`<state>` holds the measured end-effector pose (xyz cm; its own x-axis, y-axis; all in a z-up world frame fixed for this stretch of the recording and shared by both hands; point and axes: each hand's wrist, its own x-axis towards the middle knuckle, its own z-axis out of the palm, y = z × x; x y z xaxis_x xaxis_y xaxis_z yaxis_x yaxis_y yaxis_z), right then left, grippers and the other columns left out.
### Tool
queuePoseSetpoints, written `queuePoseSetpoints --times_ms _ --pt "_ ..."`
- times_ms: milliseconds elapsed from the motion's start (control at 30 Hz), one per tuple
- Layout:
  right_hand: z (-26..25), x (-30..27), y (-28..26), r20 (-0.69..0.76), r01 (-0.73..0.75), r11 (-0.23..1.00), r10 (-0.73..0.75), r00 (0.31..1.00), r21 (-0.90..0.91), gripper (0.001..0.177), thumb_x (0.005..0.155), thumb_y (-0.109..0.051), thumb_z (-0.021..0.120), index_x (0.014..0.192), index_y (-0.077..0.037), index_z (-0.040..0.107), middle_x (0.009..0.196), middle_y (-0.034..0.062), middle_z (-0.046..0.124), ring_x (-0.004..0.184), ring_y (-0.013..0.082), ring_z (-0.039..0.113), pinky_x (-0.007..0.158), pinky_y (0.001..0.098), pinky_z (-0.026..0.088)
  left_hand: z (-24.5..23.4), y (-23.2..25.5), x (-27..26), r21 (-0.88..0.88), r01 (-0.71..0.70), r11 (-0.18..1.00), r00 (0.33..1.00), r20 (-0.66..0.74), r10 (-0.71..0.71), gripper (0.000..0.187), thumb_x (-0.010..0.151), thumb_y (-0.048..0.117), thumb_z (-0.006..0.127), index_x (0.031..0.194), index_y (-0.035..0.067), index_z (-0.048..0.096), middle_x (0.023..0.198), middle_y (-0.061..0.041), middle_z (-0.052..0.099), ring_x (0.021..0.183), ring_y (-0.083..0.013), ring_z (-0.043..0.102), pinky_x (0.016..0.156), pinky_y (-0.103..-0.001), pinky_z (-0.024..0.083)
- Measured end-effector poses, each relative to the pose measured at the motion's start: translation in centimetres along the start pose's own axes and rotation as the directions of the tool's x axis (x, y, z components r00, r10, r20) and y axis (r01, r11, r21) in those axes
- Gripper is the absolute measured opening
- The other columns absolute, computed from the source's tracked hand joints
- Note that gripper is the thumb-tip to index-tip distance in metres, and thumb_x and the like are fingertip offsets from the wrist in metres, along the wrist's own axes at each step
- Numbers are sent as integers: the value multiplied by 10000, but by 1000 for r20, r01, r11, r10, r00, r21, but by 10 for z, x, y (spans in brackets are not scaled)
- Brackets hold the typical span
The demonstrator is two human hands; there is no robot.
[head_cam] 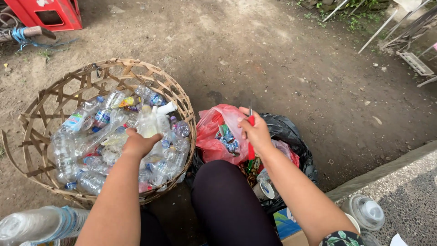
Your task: The person sits on the ground and removes labels from plastic bottles using a red utility knife. They pick up bottles from a woven basket, cut the labels off, and place the bottles back into the basket.
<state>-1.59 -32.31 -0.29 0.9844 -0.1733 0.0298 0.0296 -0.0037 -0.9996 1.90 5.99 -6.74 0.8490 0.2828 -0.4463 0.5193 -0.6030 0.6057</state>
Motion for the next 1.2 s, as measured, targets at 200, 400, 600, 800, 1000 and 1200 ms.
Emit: queuePoseSetpoints --times_ms 200,400,600,800,1000,1200 --pt "-23 -25 -15 9 -83 996 83 997 13 458 915 -58 666 1360 -7 573 758 127 633 396 125 524 283 198 353 0 -39 13 327 47 944 978 176 -110 1139 706 667 791 1459 -70 358 1442 -300 564 1361 -430 532 1136 -510 416" --pt "-23 -39 -10 66 -120 992 117 991 41 461 923 -55 677 1364 9 563 766 147 611 394 134 523 269 209 346 15 -48 30 336 -28 941 956 284 -73 1230 701 765 750 1529 -36 319 1498 -278 515 1401 -402 494 1154 -492 414" --pt "-10 -47 -28 101 -147 982 136 986 117 449 927 -88 686 1360 -20 584 765 148 619 408 140 536 276 205 357 19 -28 27 266 -84 960 966 259 13 1215 746 848 645 1583 44 286 1487 -274 527 1399 -407 497 1154 -489 412" --pt "6 -54 -55 108 -277 924 257 960 263 401 908 -94 698 1290 -1 617 741 163 609 416 156 514 290 215 346 13 -28 28 324 -163 932 967 238 87 1078 785 750 688 1564 85 351 1420 -268 592 1350 -406 554 1106 -491 458" --pt "14 -30 -49 139 -294 897 261 955 331 474 910 -117 690 1360 -2 593 751 138 610 430 152 500 298 224 345 7 -57 54 324 -167 931 976 191 108 1032 782 747 692 1556 128 404 1404 -265 612 1331 -404 573 1088 -493 474" --pt "91 -40 -83 329 -321 883 207 922 343 455 895 -102 675 1335 -19 593 672 105 571 415 133 518 292 216 345 -20 -73 53 323 -141 936 972 226 68 1064 785 774 659 1566 102 394 1407 -284 621 1325 -422 584 1069 -522 488"
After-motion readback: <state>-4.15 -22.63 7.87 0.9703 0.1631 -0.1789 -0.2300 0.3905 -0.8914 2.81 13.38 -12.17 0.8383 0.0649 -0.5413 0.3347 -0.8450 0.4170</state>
